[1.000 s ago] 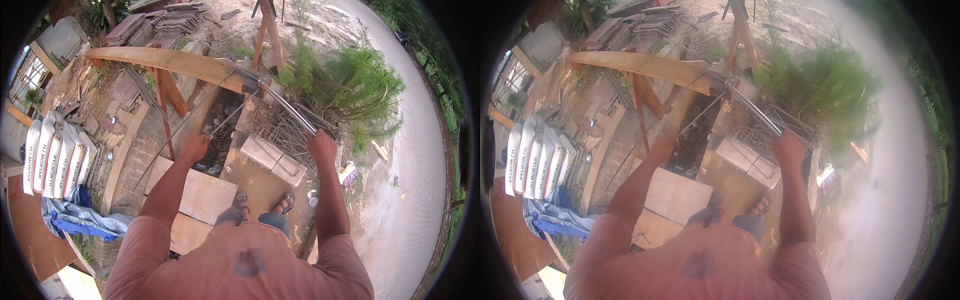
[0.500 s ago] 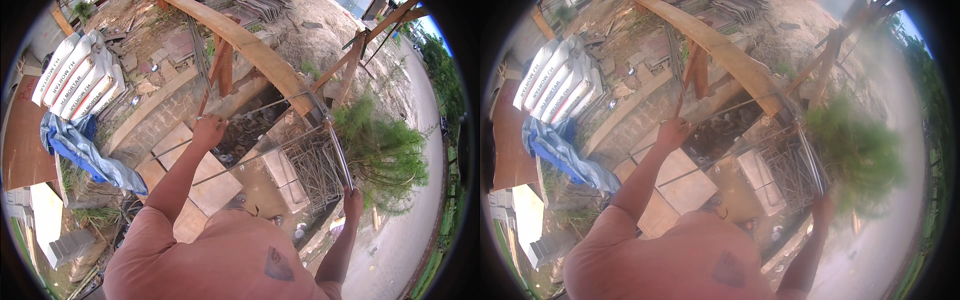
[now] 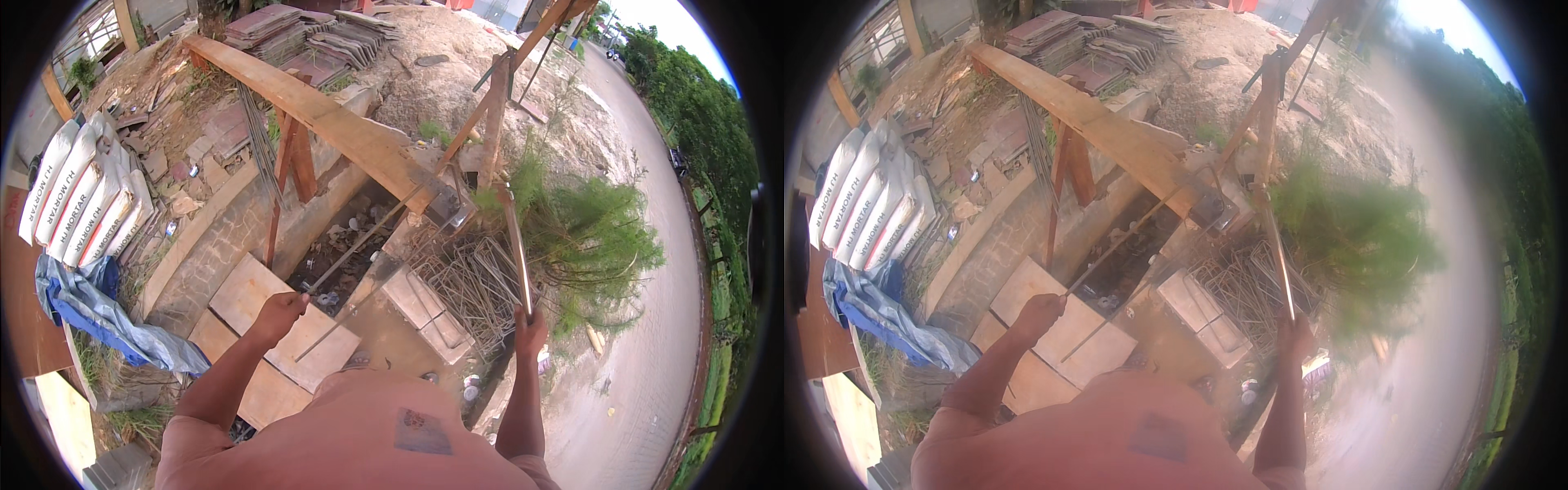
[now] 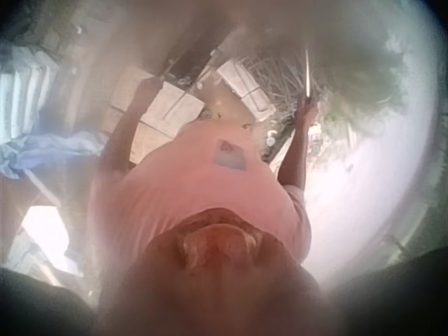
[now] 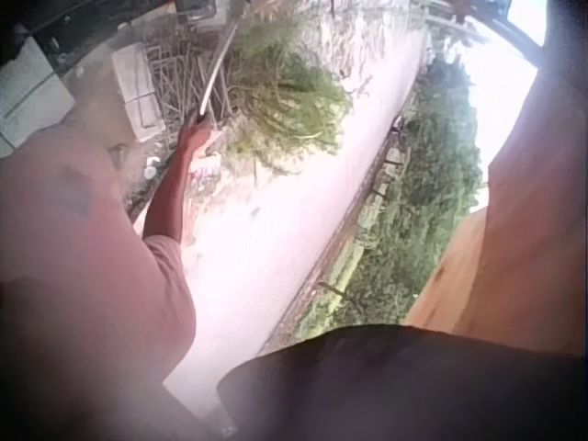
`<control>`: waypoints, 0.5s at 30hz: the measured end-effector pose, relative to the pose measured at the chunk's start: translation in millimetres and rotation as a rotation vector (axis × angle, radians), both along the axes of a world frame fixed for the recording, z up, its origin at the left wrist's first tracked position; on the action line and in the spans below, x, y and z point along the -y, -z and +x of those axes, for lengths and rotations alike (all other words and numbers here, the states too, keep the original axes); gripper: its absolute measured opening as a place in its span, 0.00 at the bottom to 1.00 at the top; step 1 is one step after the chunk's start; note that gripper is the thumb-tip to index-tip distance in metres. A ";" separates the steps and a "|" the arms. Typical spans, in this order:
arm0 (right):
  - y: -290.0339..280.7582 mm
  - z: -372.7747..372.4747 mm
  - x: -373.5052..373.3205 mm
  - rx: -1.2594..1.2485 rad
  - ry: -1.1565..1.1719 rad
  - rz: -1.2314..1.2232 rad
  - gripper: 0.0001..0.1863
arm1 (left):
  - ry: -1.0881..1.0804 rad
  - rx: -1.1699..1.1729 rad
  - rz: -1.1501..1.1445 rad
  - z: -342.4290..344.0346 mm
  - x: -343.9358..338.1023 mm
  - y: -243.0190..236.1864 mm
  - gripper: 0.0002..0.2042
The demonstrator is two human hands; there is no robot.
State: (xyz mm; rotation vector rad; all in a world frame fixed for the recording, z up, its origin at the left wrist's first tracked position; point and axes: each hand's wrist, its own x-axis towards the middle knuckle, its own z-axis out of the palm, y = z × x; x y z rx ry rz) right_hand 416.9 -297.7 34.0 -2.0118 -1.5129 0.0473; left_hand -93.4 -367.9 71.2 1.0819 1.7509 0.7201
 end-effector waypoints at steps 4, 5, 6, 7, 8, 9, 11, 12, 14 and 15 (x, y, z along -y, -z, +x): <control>18.2 -40.5 33.0 -0.517 -0.027 -0.112 0.16 | 0.087 -0.119 0.130 30.8 12.2 -10.2 0.19; 19.4 -55.4 41.5 -0.735 -0.051 -0.160 0.15 | 0.067 -0.095 0.166 40.4 10.7 -10.7 0.18; -10.3 -84.8 47.7 -0.924 -0.031 -0.279 0.16 | 0.036 -0.077 0.200 49.2 9.5 -12.7 0.18; -10.9 -94.0 54.1 -1.035 -0.088 -0.304 0.15 | 0.017 -0.013 0.255 61.2 2.8 -16.0 0.17; -9.5 -102.7 55.8 -1.080 -0.147 -0.300 0.13 | -0.001 0.051 0.308 75.6 -6.2 -17.5 0.16; -8.9 -110.9 57.4 -1.122 -0.204 -0.293 0.13 | -0.015 0.119 0.362 91.7 -16.6 -17.4 0.15; -19.6 -136.3 55.0 -1.139 -0.283 -0.201 0.13 | -0.003 0.212 0.520 126.5 -42.3 -1.4 0.14; -24.9 -145.5 53.7 -1.142 -0.309 -0.145 0.14 | 0.016 0.277 0.525 150.4 -52.1 -15.1 0.14; -31.2 -158.8 47.8 -1.163 -0.357 -0.004 0.15 | 0.076 0.473 0.544 195.1 -70.9 -30.7 0.14; -34.2 -163.4 43.4 -1.169 -0.390 0.065 0.15 | 0.114 0.603 0.553 213.8 -80.5 -32.0 0.13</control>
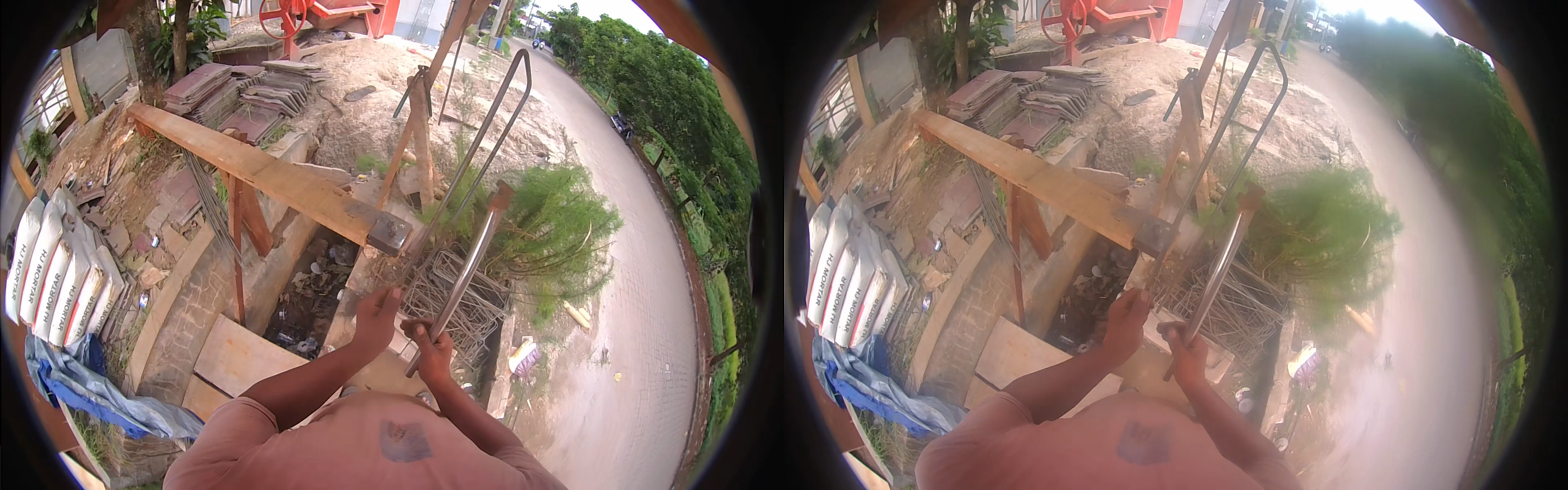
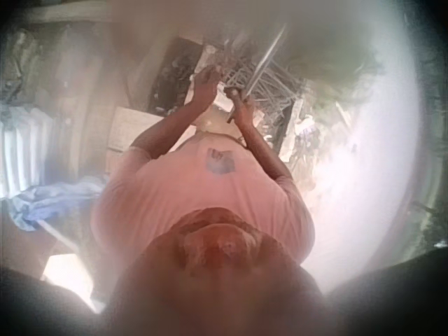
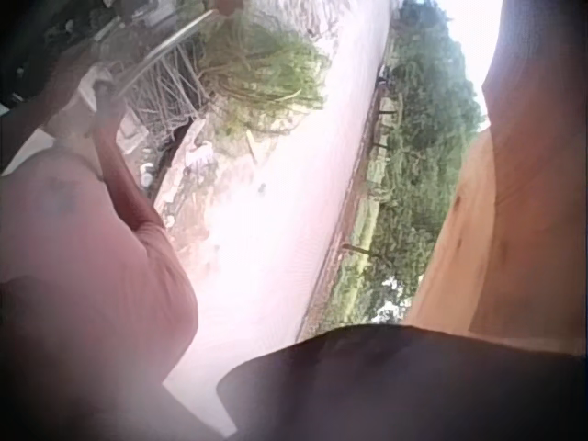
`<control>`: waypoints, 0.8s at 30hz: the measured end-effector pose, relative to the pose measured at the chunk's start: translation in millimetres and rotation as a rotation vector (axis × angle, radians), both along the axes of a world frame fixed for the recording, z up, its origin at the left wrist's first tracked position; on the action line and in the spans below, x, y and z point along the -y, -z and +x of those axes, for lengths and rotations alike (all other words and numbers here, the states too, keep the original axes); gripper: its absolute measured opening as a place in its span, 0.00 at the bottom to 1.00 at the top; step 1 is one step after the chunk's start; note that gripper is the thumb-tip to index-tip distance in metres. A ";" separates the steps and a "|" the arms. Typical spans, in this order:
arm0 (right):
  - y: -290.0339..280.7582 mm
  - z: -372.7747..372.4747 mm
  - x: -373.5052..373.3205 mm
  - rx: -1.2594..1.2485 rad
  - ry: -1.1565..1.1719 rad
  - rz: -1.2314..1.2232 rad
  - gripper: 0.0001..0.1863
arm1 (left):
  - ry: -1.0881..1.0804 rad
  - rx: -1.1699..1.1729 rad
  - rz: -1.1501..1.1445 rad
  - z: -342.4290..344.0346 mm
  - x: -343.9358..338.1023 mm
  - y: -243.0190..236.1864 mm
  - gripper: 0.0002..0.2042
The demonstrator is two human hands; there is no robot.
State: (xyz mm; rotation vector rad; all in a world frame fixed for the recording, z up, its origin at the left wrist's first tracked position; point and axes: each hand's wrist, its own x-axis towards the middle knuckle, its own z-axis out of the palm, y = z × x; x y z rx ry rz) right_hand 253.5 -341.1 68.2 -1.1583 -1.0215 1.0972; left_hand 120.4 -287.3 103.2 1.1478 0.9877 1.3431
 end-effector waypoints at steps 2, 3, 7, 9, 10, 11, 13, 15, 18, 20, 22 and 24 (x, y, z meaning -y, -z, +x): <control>1.8 5.5 0.6 0.012 0.112 0.004 0.16 | 0.054 0.012 0.080 41.7 -4.3 -34.1 0.12; 2.1 12.2 3.1 0.019 0.197 -0.011 0.16 | 0.089 0.018 0.111 58.9 -5.5 -44.3 0.12; 4.5 42.5 12.5 0.011 0.340 0.027 0.13 | 0.319 -0.055 0.431 75.6 -8.7 -62.1 0.12; 0.1 53.1 24.0 0.109 0.495 0.095 0.09 | 0.153 -0.256 0.912 64.9 -32.2 -80.7 0.14; 3.0 60.9 29.5 0.174 0.519 0.104 0.09 | 0.163 -0.232 0.873 53.4 -50.4 -93.8 0.18; 8.1 74.7 41.4 0.251 0.555 0.101 0.09 | 0.084 -0.244 0.904 44.8 -74.5 -115.3 0.21; 20.7 90.5 60.7 0.263 0.617 0.079 0.08 | -0.117 -0.218 0.981 34.0 -129.9 -159.3 0.25; 19.1 90.0 72.5 0.287 0.577 0.049 0.08 | -0.280 -0.353 1.081 18.9 -180.0 -207.1 0.29; 9.0 82.3 84.1 0.259 0.533 -0.007 0.08 | -0.261 -0.697 1.238 6.4 -253.3 -245.2 0.33; 0.7 79.2 83.4 0.223 0.473 -0.056 0.08 | -0.149 -0.766 1.272 3.6 -276.7 -245.5 0.34; 8.2 81.3 71.8 0.271 0.398 -0.022 0.08 | 0.021 -0.761 1.042 1.9 -281.0 -245.7 0.31; 21.5 83.3 57.8 0.318 0.330 -0.002 0.08 | 0.054 -0.646 0.739 0.5 -281.6 -248.3 0.17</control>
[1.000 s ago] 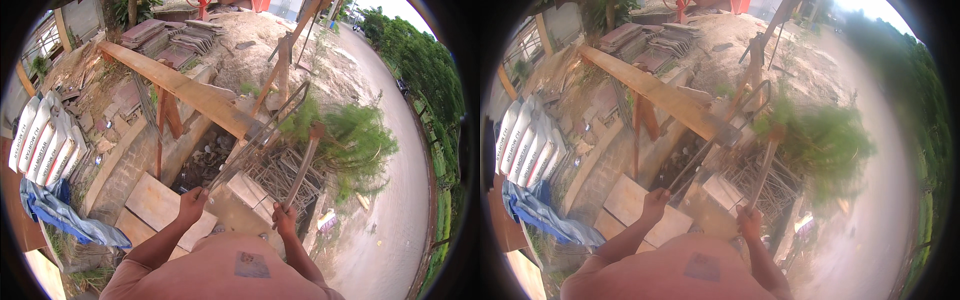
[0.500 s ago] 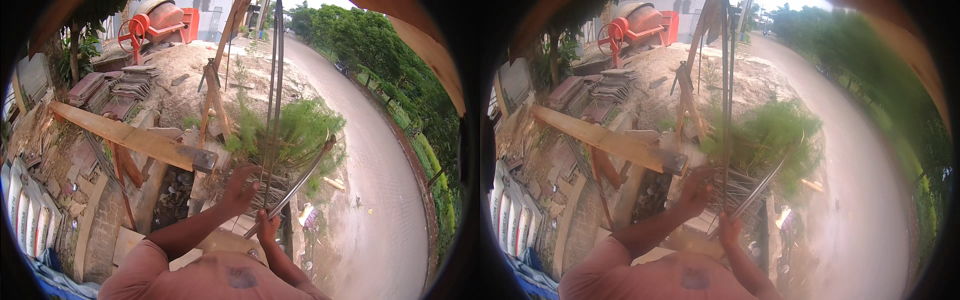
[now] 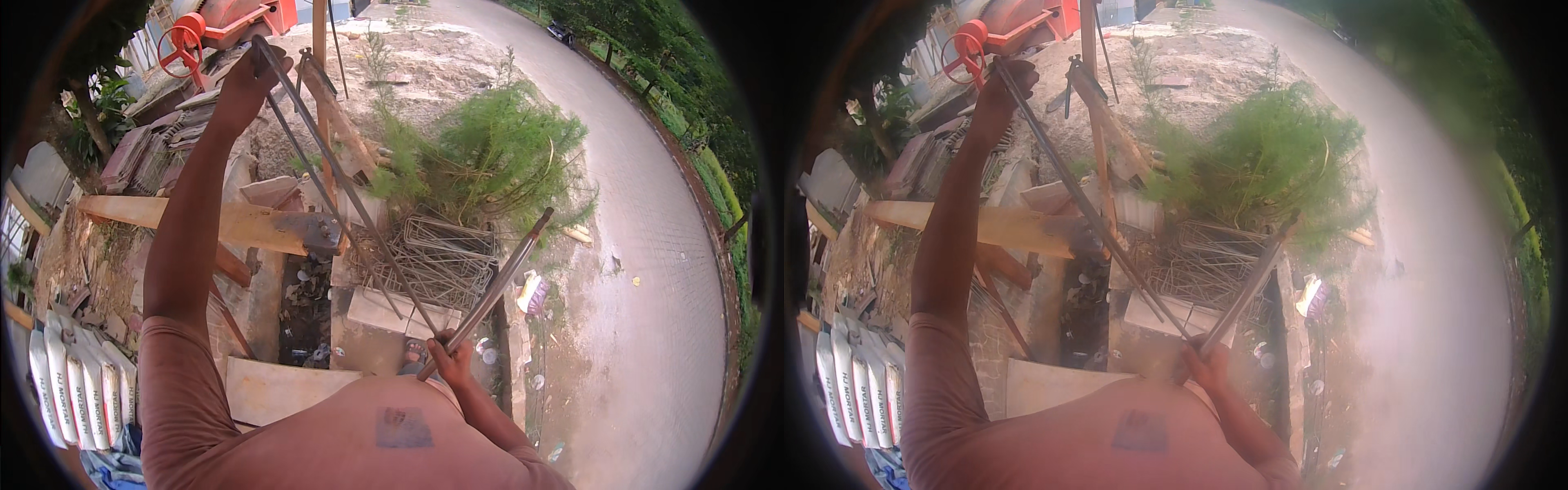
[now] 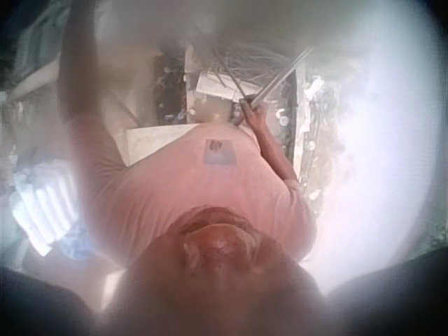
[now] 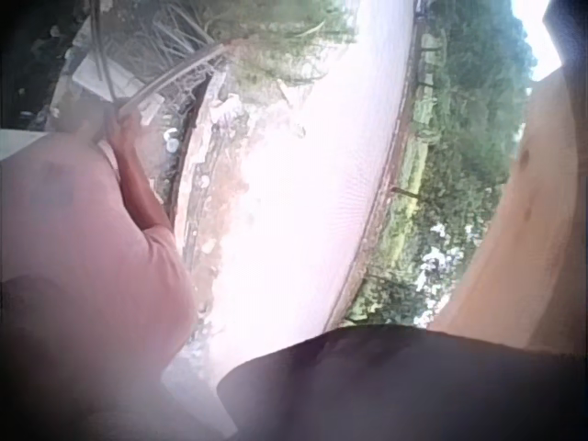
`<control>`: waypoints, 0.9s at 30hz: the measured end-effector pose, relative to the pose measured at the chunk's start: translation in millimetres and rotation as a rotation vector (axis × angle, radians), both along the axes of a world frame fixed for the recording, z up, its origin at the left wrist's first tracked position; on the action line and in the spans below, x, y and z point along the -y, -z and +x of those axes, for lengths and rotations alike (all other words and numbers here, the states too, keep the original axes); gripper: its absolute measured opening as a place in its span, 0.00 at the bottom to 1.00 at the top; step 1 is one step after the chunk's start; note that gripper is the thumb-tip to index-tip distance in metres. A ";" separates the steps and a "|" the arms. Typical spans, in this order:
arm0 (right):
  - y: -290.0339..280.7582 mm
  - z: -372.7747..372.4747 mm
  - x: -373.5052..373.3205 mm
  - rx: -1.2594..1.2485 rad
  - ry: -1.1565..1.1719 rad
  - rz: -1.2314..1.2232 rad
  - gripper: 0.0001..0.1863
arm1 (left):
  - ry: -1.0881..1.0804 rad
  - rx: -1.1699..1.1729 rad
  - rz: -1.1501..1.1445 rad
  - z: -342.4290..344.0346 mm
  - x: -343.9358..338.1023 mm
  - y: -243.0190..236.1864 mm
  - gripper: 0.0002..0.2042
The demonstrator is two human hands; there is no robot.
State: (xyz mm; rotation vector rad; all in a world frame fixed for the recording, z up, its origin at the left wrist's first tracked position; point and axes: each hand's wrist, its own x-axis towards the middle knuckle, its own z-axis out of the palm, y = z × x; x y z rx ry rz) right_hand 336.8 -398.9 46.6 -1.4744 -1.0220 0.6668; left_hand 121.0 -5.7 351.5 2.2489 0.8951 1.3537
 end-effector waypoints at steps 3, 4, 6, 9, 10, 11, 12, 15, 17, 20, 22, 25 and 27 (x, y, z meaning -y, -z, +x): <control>25.8 6.6 -32.6 -0.038 -0.079 -0.019 0.08 | 0.148 0.347 -0.144 -10.3 -15.4 0.3 0.12; 29.1 8.9 -46.7 -0.025 -0.103 -0.005 0.08 | 0.201 0.395 -0.139 -19.9 -26.6 -3.2 0.13; 33.9 15.7 -77.0 0.008 -0.139 0.016 0.08 | 0.182 0.473 -0.082 -26.1 -32.9 -11.9 0.16; 18.7 35.8 -136.9 0.176 -0.191 0.024 0.09 | 0.053 0.579 0.021 -27.0 2.8 -45.1 0.17; 21.5 42.0 -163.6 0.251 -0.172 0.061 0.09 | -0.016 0.528 0.157 -30.2 18.6 -53.5 0.16; 25.4 44.9 -192.0 0.322 -0.157 0.102 0.09 | -0.079 0.537 0.225 -41.0 30.8 -59.9 0.19; 22.0 45.9 -217.3 0.320 -0.180 0.069 0.09 | -0.141 0.546 0.292 -54.2 41.3 -62.1 0.22; 35.4 43.1 -289.7 0.317 -0.154 0.214 0.11 | -0.297 0.474 0.463 -68.9 94.6 -36.2 0.22; 49.9 30.5 -313.0 0.206 -0.184 0.212 0.13 | -0.454 0.365 0.506 -87.6 127.4 -4.4 0.22; 61.0 8.2 -316.8 0.057 -0.328 -0.029 0.14 | -0.931 0.221 0.401 -107.6 179.8 46.9 0.21; 68.0 -0.8 -299.1 0.145 -0.397 -0.128 0.15 | -0.920 0.272 0.463 -121.5 202.6 76.1 0.21; 126.7 -15.2 -268.3 0.213 -0.373 -0.096 0.17 | -1.071 0.193 0.458 -148.5 222.3 112.7 0.22; 135.3 -19.6 -253.6 0.271 -0.346 -0.028 0.20 | -1.112 0.256 0.383 -163.5 240.6 130.6 0.22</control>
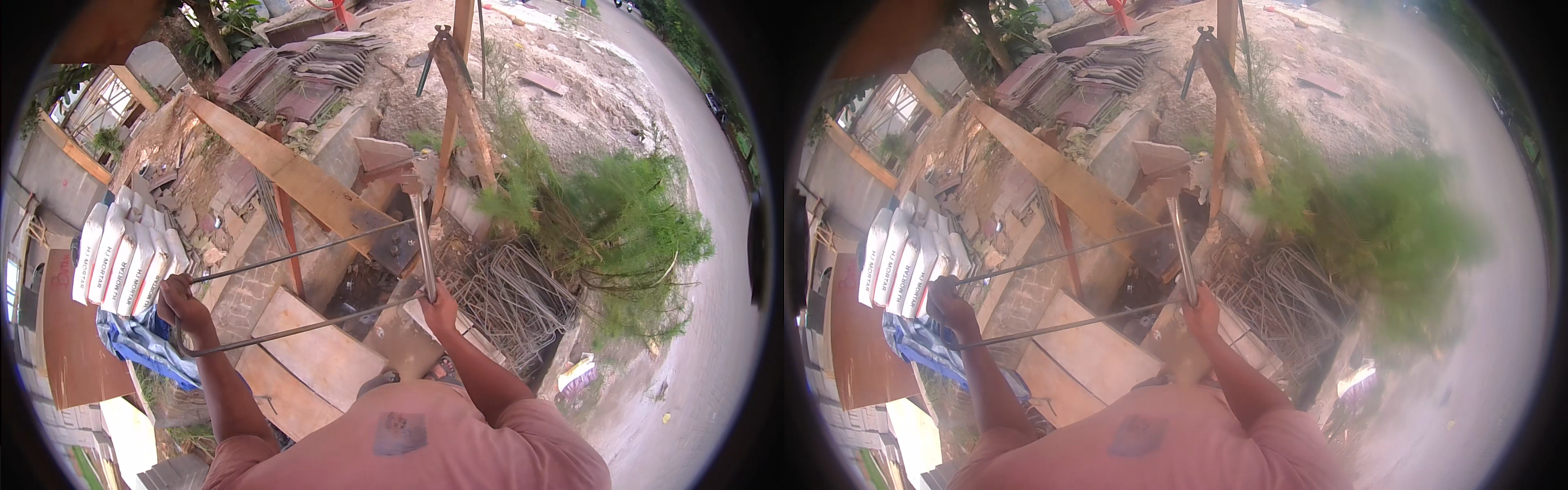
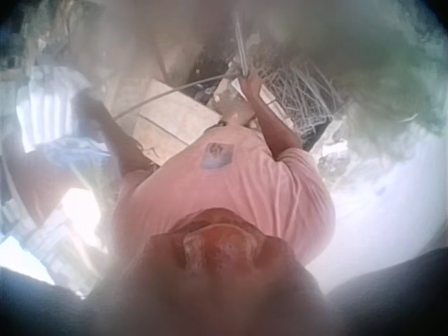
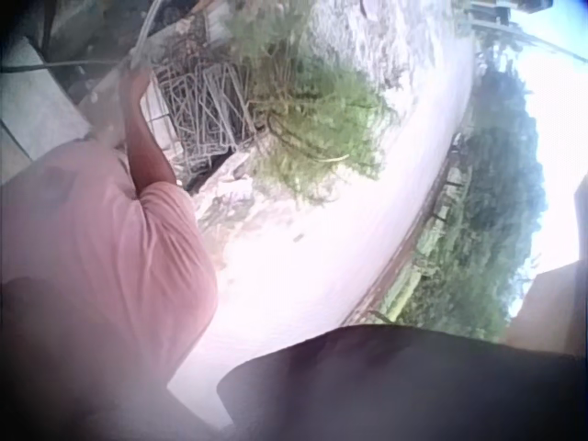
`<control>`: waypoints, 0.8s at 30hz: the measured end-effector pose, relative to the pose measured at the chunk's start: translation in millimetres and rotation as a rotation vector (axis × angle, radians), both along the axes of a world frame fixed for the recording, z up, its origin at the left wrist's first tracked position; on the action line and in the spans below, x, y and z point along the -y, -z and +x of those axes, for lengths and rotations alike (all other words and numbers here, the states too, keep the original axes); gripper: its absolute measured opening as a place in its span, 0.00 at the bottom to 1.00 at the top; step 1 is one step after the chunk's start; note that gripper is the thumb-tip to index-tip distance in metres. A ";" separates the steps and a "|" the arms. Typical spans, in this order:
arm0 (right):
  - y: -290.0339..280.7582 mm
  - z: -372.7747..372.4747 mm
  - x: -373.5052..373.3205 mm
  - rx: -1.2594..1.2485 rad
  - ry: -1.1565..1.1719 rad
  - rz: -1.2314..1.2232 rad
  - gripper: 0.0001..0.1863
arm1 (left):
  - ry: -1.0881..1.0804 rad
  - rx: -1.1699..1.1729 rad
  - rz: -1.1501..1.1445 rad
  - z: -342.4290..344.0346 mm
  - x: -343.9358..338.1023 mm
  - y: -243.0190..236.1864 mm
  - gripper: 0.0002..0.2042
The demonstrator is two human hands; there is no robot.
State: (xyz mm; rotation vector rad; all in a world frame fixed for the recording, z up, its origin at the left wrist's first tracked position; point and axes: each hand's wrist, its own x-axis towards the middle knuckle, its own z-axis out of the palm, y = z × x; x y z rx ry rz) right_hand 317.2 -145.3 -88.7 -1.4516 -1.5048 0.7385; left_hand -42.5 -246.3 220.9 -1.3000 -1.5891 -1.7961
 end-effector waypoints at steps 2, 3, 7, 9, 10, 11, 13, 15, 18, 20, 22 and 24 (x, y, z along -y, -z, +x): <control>-19.2 14.2 -27.3 0.029 -0.060 0.037 0.21 | 0.127 0.102 0.063 -9.1 -0.1 3.5 0.23; -35.7 23.4 -45.6 0.047 -0.085 0.057 0.21 | 0.107 0.136 0.068 -7.6 -5.4 -3.2 0.23; -116.7 47.8 -113.8 0.115 -0.094 0.261 0.19 | -0.159 0.004 0.085 -4.3 -61.4 -38.6 0.23; -156.6 50.5 -121.1 0.121 -0.160 0.198 0.16 | -0.023 0.391 0.164 -19.9 -86.1 -58.2 0.22; -177.7 53.2 -118.1 0.118 -0.188 0.088 0.15 | 0.028 0.423 0.182 -26.1 -99.9 -69.1 0.22; -192.2 55.6 -114.7 0.118 -0.214 -0.021 0.14 | -0.070 0.341 0.068 -31.3 -112.1 -80.9 0.22; -200.3 65.4 -109.8 0.047 -0.178 0.018 0.14 | -0.244 0.312 -0.188 -47.5 -143.9 -102.1 0.24; -205.8 68.4 -103.4 0.020 -0.217 0.049 0.15 | -0.363 0.141 -0.450 -125.9 -173.8 -105.9 0.25; -196.3 77.0 -82.2 0.055 -0.247 0.010 0.14 | -0.215 0.145 -0.719 -110.4 -205.1 -86.0 0.22; -184.1 71.0 -62.1 0.026 -0.230 -0.092 0.13 | -0.093 0.191 -0.867 -130.2 -224.9 -45.6 0.20; -165.6 66.6 -47.9 0.039 -0.207 -0.187 0.12 | 0.024 0.304 -0.972 -134.8 -238.7 -3.3 0.20; -142.4 57.3 -40.2 0.048 -0.138 -0.312 0.12 | 0.121 0.455 -0.978 -154.8 -254.4 50.7 0.20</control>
